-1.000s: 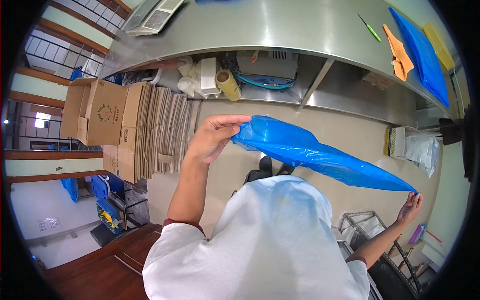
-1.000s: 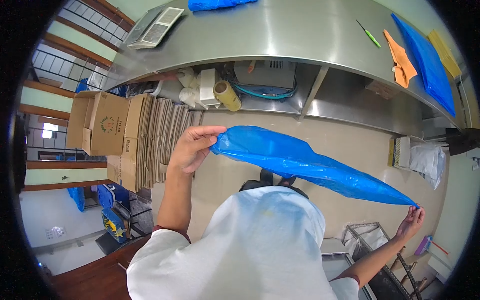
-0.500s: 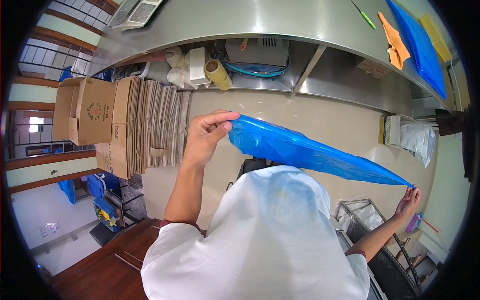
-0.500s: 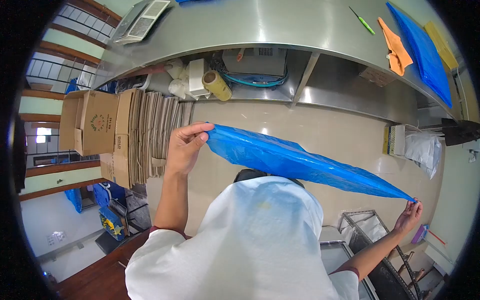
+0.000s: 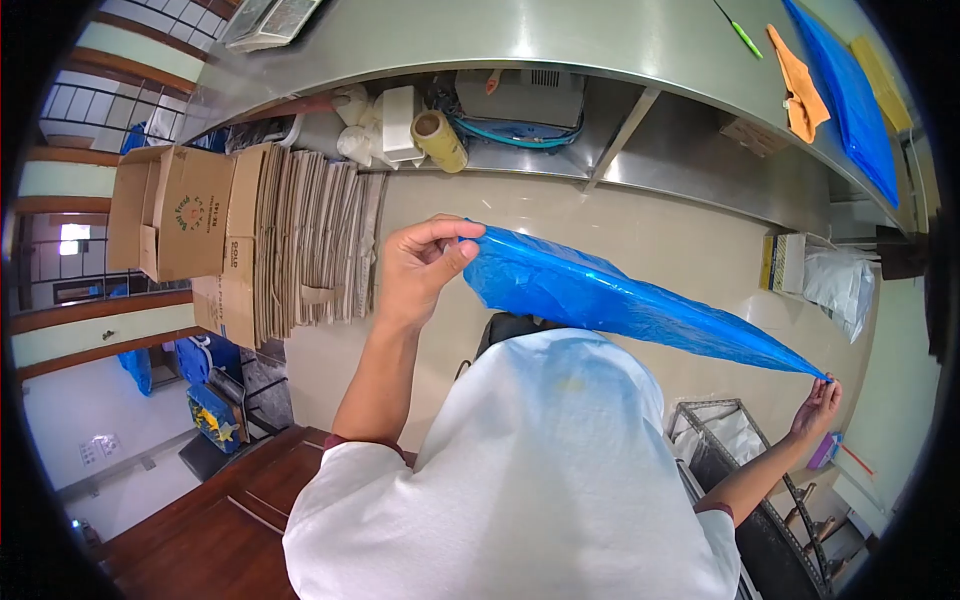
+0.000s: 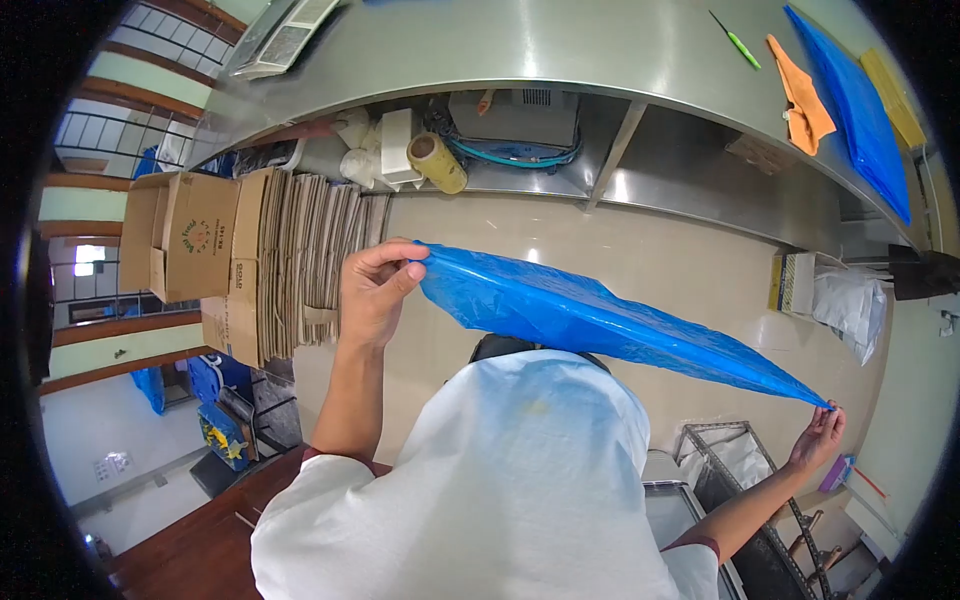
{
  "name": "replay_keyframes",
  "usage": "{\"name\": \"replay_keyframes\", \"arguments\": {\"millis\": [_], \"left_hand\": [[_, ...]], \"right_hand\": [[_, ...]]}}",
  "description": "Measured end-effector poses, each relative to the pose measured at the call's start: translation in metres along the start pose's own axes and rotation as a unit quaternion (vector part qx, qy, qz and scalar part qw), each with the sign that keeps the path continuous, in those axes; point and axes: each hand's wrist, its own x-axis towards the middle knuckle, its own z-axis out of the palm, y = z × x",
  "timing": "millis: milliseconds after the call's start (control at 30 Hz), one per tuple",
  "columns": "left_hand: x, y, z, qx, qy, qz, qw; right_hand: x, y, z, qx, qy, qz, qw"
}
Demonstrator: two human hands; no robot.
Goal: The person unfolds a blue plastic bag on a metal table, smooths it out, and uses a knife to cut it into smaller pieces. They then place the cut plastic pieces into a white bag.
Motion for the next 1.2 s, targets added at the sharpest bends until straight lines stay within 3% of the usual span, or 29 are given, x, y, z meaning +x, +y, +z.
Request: {"name": "replay_keyframes", "arguments": {"millis": [967,1167,1200], "left_hand": [[0.021,-0.005,0.014,0.258,0.058,0.111,0.958],[0.042,-0.01,0.01,0.41,0.115,0.247,0.871],[0.053,-0.018,0.003,0.336,0.106,0.219,0.91]], "right_hand": [[0.038,0.008,0.015,-0.012,-0.019,0.007,1.0],[0.041,0.001,0.068,-0.094,0.061,0.029,0.993],[0.043,-0.004,0.089,-0.117,0.057,0.034,0.991]]}}
